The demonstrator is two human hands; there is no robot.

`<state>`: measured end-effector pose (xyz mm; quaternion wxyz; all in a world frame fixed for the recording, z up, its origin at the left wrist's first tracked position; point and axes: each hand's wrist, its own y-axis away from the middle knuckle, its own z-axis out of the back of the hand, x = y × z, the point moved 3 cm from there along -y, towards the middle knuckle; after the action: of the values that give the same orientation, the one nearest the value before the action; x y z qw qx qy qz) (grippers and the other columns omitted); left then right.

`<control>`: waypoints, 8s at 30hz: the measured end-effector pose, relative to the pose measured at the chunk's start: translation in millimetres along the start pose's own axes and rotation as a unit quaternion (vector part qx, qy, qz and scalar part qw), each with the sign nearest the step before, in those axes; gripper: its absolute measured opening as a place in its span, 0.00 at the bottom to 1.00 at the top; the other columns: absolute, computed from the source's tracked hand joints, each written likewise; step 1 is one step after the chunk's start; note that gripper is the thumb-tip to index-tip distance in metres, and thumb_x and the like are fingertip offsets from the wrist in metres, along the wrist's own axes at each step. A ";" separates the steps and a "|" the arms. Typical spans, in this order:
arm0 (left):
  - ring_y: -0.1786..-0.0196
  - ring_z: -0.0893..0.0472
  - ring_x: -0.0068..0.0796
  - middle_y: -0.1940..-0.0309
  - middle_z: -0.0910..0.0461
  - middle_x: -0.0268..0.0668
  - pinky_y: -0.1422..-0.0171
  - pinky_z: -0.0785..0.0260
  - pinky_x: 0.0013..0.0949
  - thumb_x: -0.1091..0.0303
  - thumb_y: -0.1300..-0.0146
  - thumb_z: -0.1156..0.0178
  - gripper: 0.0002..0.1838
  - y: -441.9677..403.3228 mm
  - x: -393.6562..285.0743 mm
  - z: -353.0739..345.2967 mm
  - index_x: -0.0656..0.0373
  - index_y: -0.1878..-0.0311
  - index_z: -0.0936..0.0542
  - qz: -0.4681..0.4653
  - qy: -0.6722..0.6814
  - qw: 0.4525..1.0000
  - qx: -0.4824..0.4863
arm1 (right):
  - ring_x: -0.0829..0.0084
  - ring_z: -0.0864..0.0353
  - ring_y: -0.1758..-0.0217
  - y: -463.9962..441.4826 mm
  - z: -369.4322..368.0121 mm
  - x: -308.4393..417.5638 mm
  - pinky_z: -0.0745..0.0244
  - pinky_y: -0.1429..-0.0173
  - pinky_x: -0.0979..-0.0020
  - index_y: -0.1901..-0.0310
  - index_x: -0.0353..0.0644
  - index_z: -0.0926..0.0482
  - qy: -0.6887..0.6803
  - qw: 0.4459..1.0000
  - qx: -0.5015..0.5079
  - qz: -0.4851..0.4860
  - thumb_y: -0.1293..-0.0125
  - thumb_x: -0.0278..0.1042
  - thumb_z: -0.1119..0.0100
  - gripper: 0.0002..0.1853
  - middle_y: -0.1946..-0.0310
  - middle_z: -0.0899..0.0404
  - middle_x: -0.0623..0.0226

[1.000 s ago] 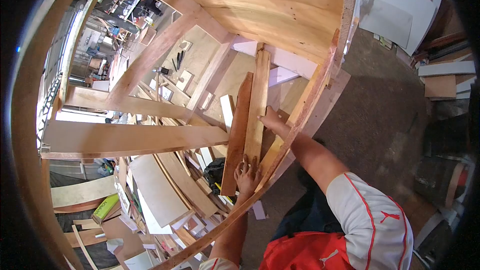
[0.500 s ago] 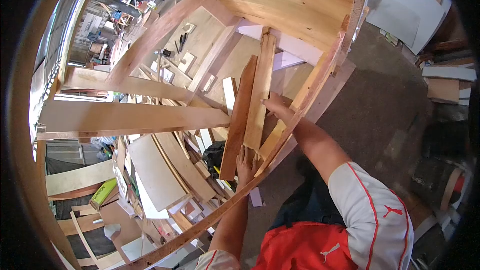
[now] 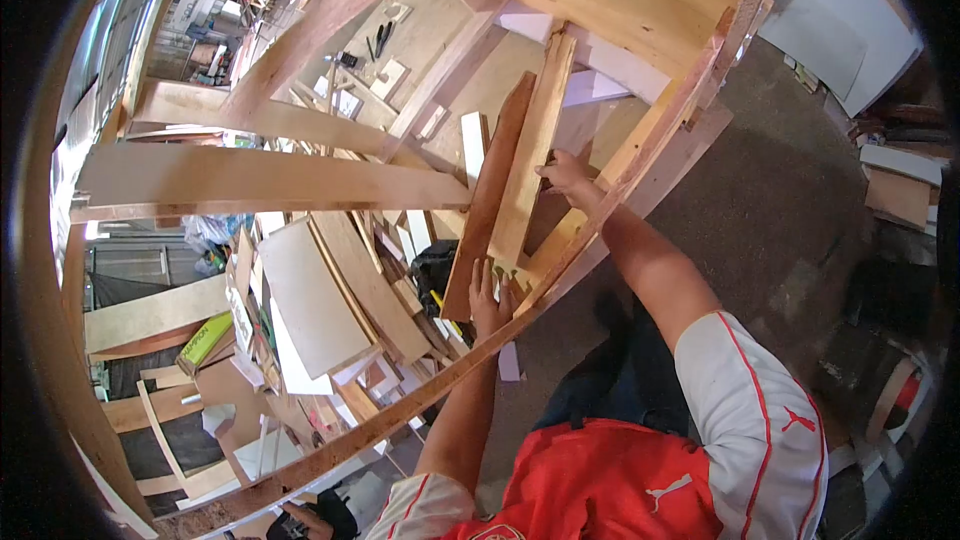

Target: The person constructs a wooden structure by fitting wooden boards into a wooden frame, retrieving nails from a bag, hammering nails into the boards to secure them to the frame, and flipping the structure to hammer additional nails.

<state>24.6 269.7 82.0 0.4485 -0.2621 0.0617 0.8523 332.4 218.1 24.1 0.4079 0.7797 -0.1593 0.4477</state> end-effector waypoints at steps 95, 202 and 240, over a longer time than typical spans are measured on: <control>0.73 0.19 0.53 0.78 0.20 0.46 0.66 0.29 0.50 0.45 0.50 0.22 0.26 72.7 141.0 249.5 0.60 0.69 0.21 0.126 -0.228 0.962 -0.075 | 0.70 0.19 0.78 -33.8 57.4 42.2 0.25 0.77 0.65 0.51 0.33 0.20 0.055 0.995 -0.072 0.043 0.21 0.49 0.47 0.22 0.71 0.17 0.62; 0.53 0.27 0.35 0.54 0.31 0.41 0.47 0.32 0.35 0.59 0.34 0.29 0.22 -31.1 14.6 -49.6 0.63 0.44 0.19 0.155 0.086 0.973 -0.148 | 0.48 0.63 0.14 -38.0 24.3 69.1 0.61 0.19 0.35 0.27 0.58 0.29 0.641 0.698 0.024 0.320 0.36 0.81 0.54 0.45 0.20 0.49 0.47; 0.40 0.24 0.46 0.42 0.29 0.48 0.38 0.30 0.40 0.57 0.32 0.32 0.24 -16.0 8.7 -53.6 0.64 0.41 0.21 0.228 0.095 0.950 -0.193 | 0.47 0.72 0.13 -13.5 18.7 63.9 0.50 0.19 0.39 0.21 0.74 0.43 0.679 0.667 0.080 0.297 0.36 0.78 0.48 0.44 0.16 0.63 0.49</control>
<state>54.4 267.3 33.9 0.1751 -0.4024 -0.0036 0.8985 386.3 219.4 65.3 0.1849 0.2015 -0.0254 0.9615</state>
